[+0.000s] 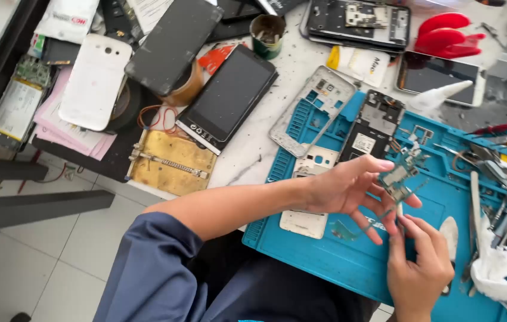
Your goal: The person handles a disassembled smartphone, holding the internal motherboard and casing. They use a small white tool to scrape and clean the edges of the phone's metal frame, working on the device over a blue work mat.
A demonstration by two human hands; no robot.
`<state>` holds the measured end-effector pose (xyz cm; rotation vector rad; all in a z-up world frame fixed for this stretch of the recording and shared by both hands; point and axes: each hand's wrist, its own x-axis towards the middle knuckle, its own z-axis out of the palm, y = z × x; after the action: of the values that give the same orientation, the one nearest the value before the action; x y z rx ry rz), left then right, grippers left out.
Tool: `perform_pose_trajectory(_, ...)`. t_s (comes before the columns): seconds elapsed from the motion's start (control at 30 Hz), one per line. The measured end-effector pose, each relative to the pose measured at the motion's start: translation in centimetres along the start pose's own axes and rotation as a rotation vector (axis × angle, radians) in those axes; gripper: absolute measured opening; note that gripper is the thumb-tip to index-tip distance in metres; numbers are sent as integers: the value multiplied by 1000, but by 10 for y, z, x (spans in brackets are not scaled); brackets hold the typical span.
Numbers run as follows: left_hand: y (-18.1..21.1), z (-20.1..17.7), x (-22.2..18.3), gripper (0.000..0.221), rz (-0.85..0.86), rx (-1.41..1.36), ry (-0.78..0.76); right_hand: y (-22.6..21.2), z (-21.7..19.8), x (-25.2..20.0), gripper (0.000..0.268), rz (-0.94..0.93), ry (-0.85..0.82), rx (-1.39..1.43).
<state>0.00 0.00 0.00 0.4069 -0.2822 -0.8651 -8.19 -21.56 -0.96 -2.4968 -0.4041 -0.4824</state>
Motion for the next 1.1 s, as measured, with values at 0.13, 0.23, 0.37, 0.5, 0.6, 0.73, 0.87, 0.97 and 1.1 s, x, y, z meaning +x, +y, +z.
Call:
perform_pose_trajectory(0.13, -13, -8, 1, 62, 13, 14, 13, -3, 2, 0, 16, 27, -23, -16)
perform_pose_trajectory(0.23, -16, -1, 1, 47, 0, 32, 83, -11, 1, 0, 12, 31, 16, -4)
perform_pose_trajectory(0.37, -21, 5, 2, 49, 120, 310, 289, -22, 1, -4, 39, -53, 239, 188)
perform_pose_trajectory(0.5, -18, 14, -2, 46, 269, 588, 436, -30, -13, 23, 46, -206, 58, 139)
perform_pose_trajectory(0.6, -23, 13, 3, 38, 269, 674, 580, -22, -24, 45, 6, -248, -37, 46)
perform_pose_trajectory(0.73, -18, 14, 5, 22, 325, 627, 456, -13, -33, 67, 12, -28, -178, 267)
perform_pose_trajectory(0.87, -13, 20, 5, 16, 370, 671, 561, 2, -33, 74, 17, 344, -310, 600)
perform_pose_trajectory(0.97, -8, 21, 6, 19, 375, 700, 571, 7, -36, 91, 40, 455, -288, 760)
perform_pose_trajectory(1.1, -10, 18, 9, 19, 367, 751, 566, 16, -38, 124, 48, 416, -470, 706)
